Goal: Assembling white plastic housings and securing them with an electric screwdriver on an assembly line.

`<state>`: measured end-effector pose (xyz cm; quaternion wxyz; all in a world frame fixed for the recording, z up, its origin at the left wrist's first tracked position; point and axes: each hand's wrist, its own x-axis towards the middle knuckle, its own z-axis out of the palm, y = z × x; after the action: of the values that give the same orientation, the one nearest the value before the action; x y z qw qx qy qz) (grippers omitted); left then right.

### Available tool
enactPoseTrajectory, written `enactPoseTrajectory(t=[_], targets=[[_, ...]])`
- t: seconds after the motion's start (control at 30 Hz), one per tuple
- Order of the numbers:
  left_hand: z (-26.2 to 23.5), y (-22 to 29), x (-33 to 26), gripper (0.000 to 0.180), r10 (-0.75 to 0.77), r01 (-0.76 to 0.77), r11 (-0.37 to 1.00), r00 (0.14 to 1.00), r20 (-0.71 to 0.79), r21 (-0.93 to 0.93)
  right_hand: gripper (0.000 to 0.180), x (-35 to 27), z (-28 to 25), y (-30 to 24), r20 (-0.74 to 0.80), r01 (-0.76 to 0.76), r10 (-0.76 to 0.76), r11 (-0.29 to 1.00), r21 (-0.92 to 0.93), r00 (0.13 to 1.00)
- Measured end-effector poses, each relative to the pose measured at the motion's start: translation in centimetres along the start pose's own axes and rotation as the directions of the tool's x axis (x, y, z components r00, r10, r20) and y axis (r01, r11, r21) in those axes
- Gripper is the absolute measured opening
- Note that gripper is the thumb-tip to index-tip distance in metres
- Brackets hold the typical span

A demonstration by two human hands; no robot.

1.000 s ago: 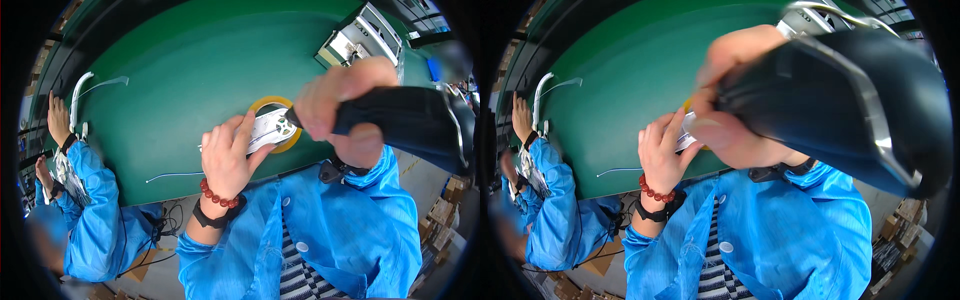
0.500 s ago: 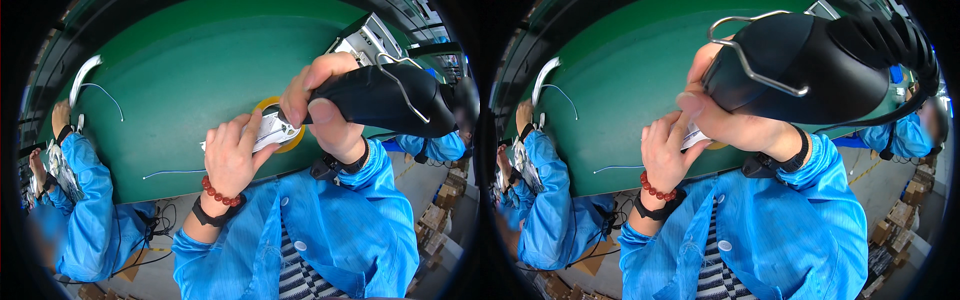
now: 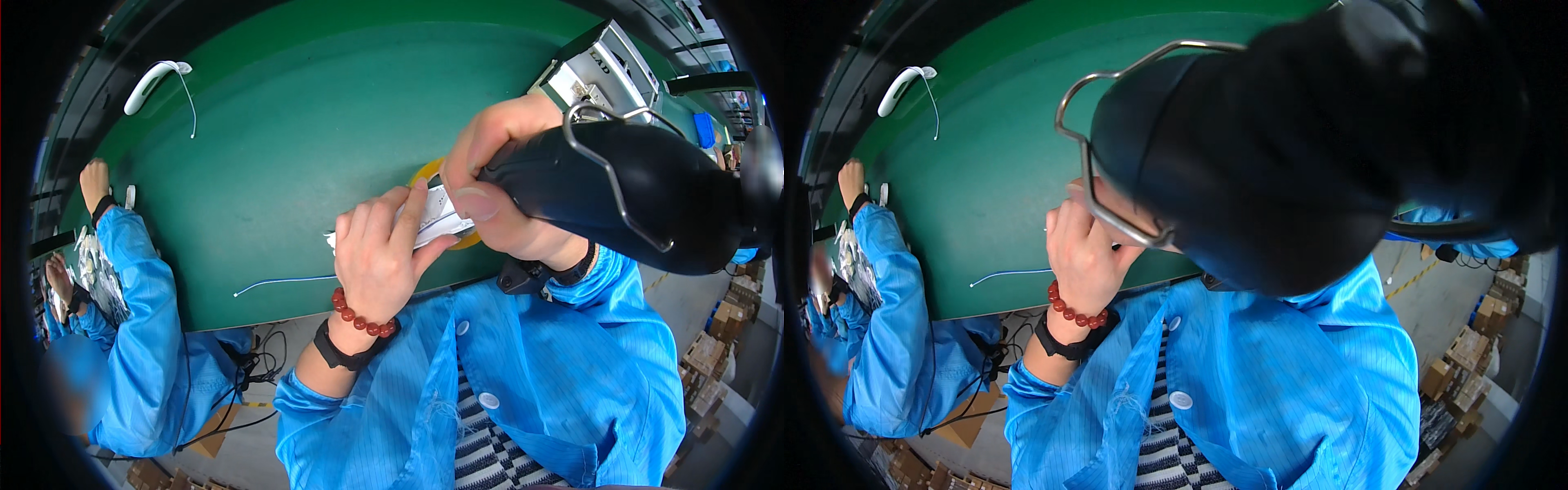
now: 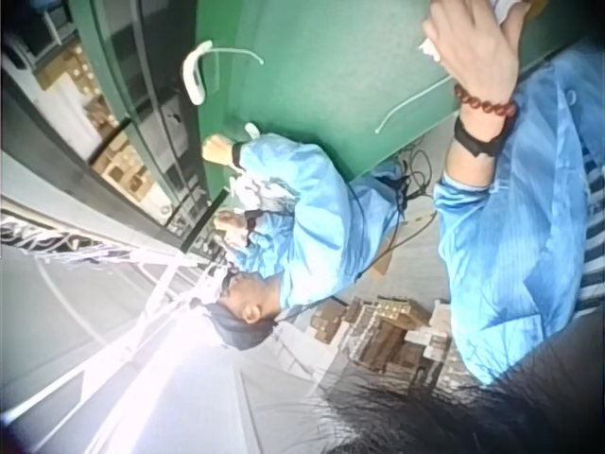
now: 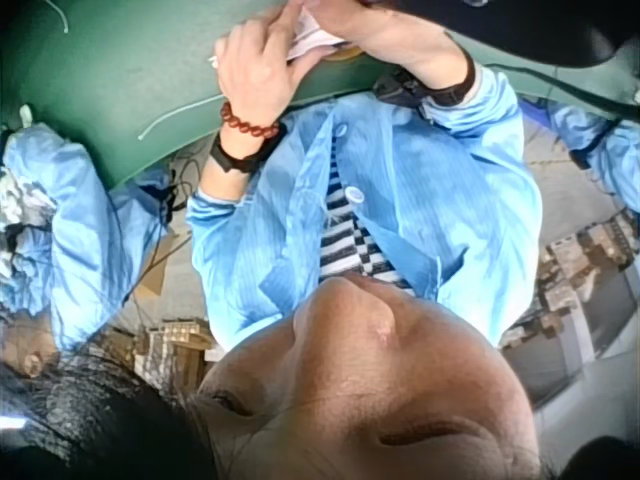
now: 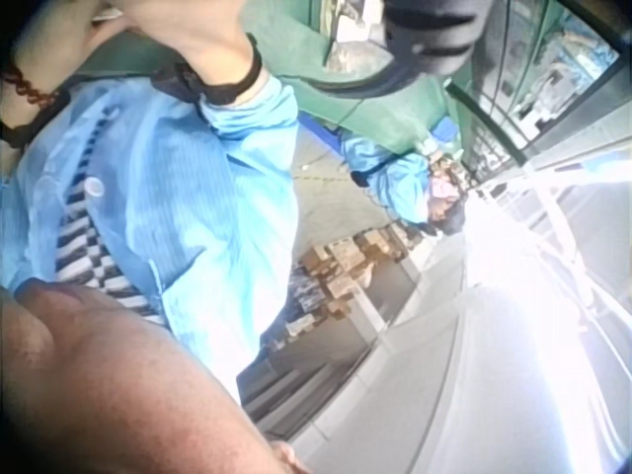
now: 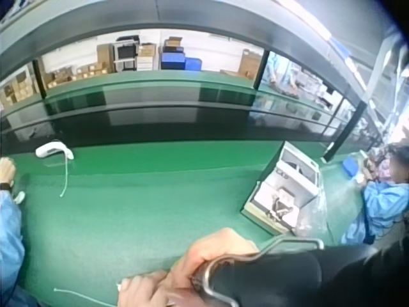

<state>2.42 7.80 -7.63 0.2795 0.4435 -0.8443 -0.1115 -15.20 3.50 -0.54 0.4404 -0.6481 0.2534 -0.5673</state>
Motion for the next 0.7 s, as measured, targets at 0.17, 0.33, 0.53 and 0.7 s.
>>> enactPoseTrajectory(t=[0.17, 0.33, 0.53, 0.7], targets=[[-0.2, 0.0, -1.2, 0.060, 0.007, -0.008, 1.000, 0.999, 0.053, 0.014, 0.031, -1.3, 0.1, 0.5, 0.048, 0.014, -0.010, 0.997, -0.073, 0.999], [-1.0, 0.5, 0.0, 0.063, 0.018, -0.018, 1.000, 1.000, 0.026, 0.026, 0.028, -0.3, -0.8, -0.5, 0.076, 0.086, -0.068, 0.960, -0.265, 0.995], [-2.1, 1.1, -1.0, 0.035, 0.081, -0.081, 0.997, 0.995, -0.053, 0.003, 0.025, -1.5, 1.2, -1.8, 0.047, 0.146, -0.146, 0.803, -0.578, 0.988], [-2.2, 0.4, -0.9, 0.044, 0.039, -0.038, 0.999, 0.998, -0.050, 0.013, 0.025, 0.0, 0.4, -3.3, 0.081, 0.026, 0.006, 0.921, -0.390, 0.997]])
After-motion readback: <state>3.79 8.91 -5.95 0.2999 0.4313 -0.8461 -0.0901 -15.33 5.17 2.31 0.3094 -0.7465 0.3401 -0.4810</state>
